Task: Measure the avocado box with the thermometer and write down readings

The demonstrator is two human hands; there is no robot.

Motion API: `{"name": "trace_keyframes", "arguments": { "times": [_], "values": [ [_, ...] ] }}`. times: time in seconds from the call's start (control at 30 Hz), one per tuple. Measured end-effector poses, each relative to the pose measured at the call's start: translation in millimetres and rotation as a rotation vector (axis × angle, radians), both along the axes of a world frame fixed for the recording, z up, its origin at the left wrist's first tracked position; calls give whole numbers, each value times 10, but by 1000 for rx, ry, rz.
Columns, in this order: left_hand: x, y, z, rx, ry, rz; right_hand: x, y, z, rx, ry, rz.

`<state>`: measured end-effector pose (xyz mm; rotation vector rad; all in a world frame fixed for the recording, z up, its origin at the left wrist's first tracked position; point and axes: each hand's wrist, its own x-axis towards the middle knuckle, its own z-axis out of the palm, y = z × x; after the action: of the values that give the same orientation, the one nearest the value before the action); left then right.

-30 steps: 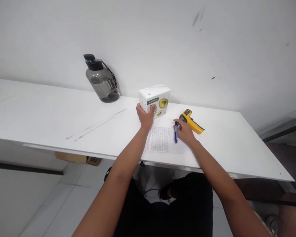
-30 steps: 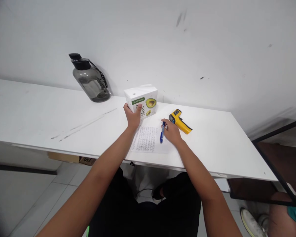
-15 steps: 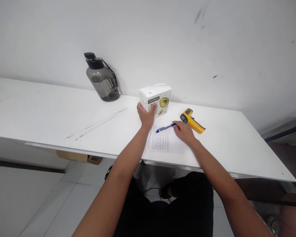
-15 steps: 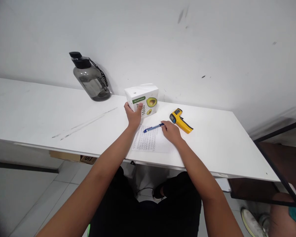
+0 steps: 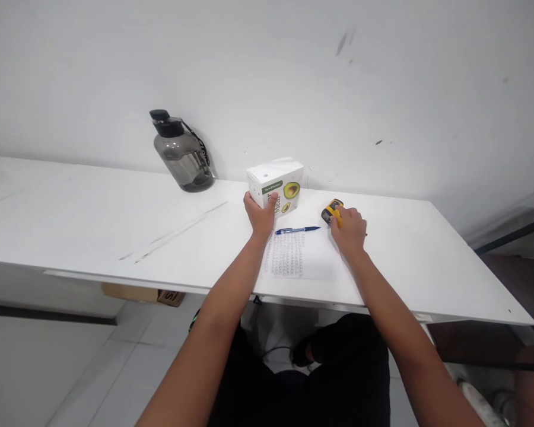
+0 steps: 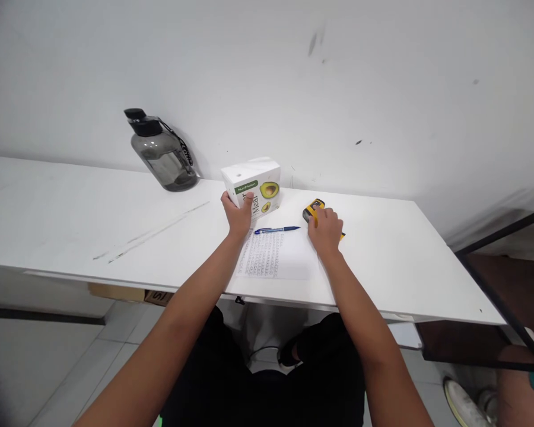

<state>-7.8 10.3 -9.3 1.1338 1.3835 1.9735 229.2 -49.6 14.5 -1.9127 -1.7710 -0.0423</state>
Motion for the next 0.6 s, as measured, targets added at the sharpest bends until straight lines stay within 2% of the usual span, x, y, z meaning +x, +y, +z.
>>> {"name": "trace_keyframes", "arguments": {
  "times": [0.13,0.33,0.6],
  "values": [
    [-3,-6,15,-18,-21,-10,134,30,34,-106,-63,-126],
    [-15,10,-23,-2,-28,-38,203,41,19,-271,-63,-138],
    [2,-10,14,-47,-51,-13,182,50,10,-318,-132,-133]
  ]
}}
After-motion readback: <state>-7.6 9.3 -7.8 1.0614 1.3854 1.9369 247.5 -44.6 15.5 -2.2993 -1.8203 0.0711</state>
